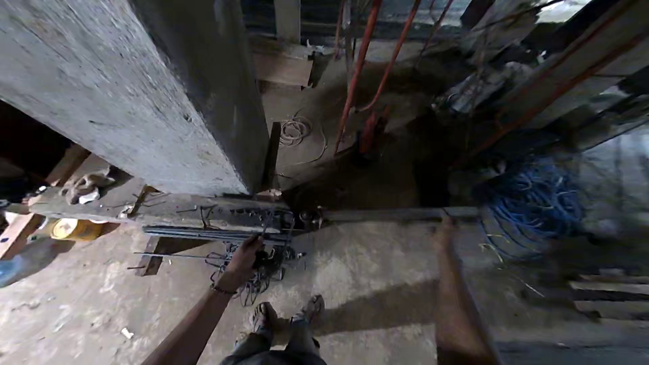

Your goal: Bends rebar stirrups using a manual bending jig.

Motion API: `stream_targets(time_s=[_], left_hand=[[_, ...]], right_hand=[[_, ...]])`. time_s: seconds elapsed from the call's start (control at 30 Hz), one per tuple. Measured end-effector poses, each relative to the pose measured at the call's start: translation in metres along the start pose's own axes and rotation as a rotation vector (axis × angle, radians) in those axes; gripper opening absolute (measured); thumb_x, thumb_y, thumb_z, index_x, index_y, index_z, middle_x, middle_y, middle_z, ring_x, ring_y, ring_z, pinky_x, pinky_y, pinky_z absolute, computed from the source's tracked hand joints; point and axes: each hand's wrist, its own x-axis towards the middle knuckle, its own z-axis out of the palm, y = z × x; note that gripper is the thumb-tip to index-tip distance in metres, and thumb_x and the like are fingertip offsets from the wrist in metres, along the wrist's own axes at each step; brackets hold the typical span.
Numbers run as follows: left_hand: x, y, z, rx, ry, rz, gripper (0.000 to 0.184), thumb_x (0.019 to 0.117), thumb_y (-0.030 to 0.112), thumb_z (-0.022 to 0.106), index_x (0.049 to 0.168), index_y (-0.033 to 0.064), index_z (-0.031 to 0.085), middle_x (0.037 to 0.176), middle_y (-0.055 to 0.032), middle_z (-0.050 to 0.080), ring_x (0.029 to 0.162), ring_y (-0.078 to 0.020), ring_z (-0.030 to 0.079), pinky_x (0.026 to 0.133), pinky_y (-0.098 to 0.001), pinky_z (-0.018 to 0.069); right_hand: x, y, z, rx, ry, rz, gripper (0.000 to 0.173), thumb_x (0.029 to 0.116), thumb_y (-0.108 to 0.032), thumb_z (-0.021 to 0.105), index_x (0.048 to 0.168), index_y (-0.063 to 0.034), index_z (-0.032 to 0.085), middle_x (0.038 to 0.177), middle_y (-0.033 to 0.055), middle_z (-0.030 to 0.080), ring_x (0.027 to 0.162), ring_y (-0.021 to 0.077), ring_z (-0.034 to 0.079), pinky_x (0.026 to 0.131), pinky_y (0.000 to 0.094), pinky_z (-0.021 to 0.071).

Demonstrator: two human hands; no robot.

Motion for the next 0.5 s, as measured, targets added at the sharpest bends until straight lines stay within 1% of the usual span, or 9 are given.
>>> stream_targets(time_s=[0.03,0.1,0.17,0.23,0.27,0.33,0.4,0.47,0.5], left_hand=[[-0.006,0.007,0.006,-0.044,0.033,-0.030,0.028,0.1099,0.023,0.046,0.127,0.0054,0.059,0.075,-0.0019,0.055,0.056,-0.0138,0.056,0.054,-0.0326,0.0546],[-0.012,0.026,0.015,-0.098,0.049,-0.073,0.024,0.1095,0.022,0.047,0.118,0.0044,0.061,0.072,-0.0013,0.055,0.056,-0.0134,0.055,0.055,-0.0322,0.0551],[-0.016,0.040,0.018,-0.123,0.038,-0.118,0.026,0.1093,0.022,0.047,0.114,0.0034,0.064,0.070,-0.0011,0.054,0.056,-0.0131,0.054,0.058,-0.0323,0.0556],[-0.019,0.052,0.020,-0.153,0.026,-0.152,0.028,0.1097,0.023,0.044,0.109,0.0037,0.065,0.067,0.0003,0.053,0.054,-0.0114,0.052,0.057,-0.0289,0.0528],[-0.018,0.057,0.020,-0.178,0.013,-0.169,0.029,0.1096,0.022,0.043,0.106,0.0037,0.065,0.065,0.0005,0.051,0.053,-0.0111,0.050,0.056,-0.0282,0.0515],[-0.015,0.069,0.016,-0.226,-0.035,-0.188,0.027,0.1086,0.020,0.044,0.107,0.0017,0.065,0.067,-0.0013,0.053,0.056,-0.0122,0.053,0.060,-0.0288,0.0537],[-0.011,0.082,0.014,-0.268,-0.053,-0.182,0.027,0.1073,0.019,0.046,0.108,-0.0012,0.063,0.075,-0.0074,0.063,0.061,-0.0153,0.061,0.062,-0.0300,0.0567],[-0.011,0.097,0.010,-0.222,-0.035,-0.144,0.037,0.1102,0.031,0.042,0.112,-0.0002,0.061,0.085,-0.0124,0.068,0.070,-0.0213,0.068,0.067,-0.0370,0.0597],[-0.012,0.105,0.007,-0.120,0.011,-0.079,0.045,0.1113,0.039,0.039,0.113,0.0007,0.063,0.087,-0.0120,0.069,0.073,-0.0224,0.070,0.069,-0.0398,0.0605]], right_hand=[[-0.023,-0.026,0.017,-0.165,-0.069,-0.160,0.050,0.1046,-0.007,0.052,0.153,-0.0002,0.043,0.156,0.0291,0.040,0.142,0.0445,0.045,0.115,0.0571,0.0415],[-0.075,-0.074,0.055,-0.301,-0.242,-0.454,0.054,0.0988,-0.010,0.062,0.152,-0.0076,0.049,0.153,0.0238,0.049,0.135,0.0405,0.054,0.111,0.0551,0.0477],[-0.139,-0.103,0.102,-0.198,-0.437,-0.757,0.061,0.0914,-0.017,0.072,0.150,-0.0153,0.054,0.154,0.0136,0.052,0.142,0.0312,0.050,0.117,0.0506,0.0434],[-0.195,-0.127,0.135,-0.083,-0.612,-0.996,0.072,0.0821,-0.024,0.083,0.149,-0.0204,0.056,0.157,0.0071,0.050,0.150,0.0270,0.040,0.122,0.0521,0.0361],[-0.210,-0.138,0.145,-0.091,-0.695,-1.056,0.071,0.0849,-0.030,0.082,0.150,-0.0225,0.055,0.158,0.0035,0.049,0.153,0.0248,0.036,0.125,0.0518,0.0314],[-0.218,-0.154,0.162,-0.156,-0.766,-1.102,0.044,0.0962,-0.034,0.070,0.138,-0.0192,0.065,0.149,0.0014,0.059,0.149,0.0227,0.042,0.126,0.0485,0.0289],[-0.211,-0.163,0.179,-0.080,-0.762,-1.038,0.026,0.1010,-0.022,0.062,0.122,-0.0104,0.073,0.134,0.0095,0.068,0.135,0.0254,0.056,0.122,0.0447,0.0354],[-0.211,-0.181,0.183,0.164,-0.680,-0.881,0.030,0.1031,-0.017,0.059,0.120,0.0030,0.072,0.124,0.0192,0.071,0.121,0.0277,0.066,0.111,0.0411,0.0487],[-0.213,-0.198,0.179,0.295,-0.624,-0.777,0.031,0.1042,-0.018,0.058,0.120,0.0056,0.070,0.115,0.0174,0.073,0.111,0.0227,0.070,0.103,0.0371,0.0539]])
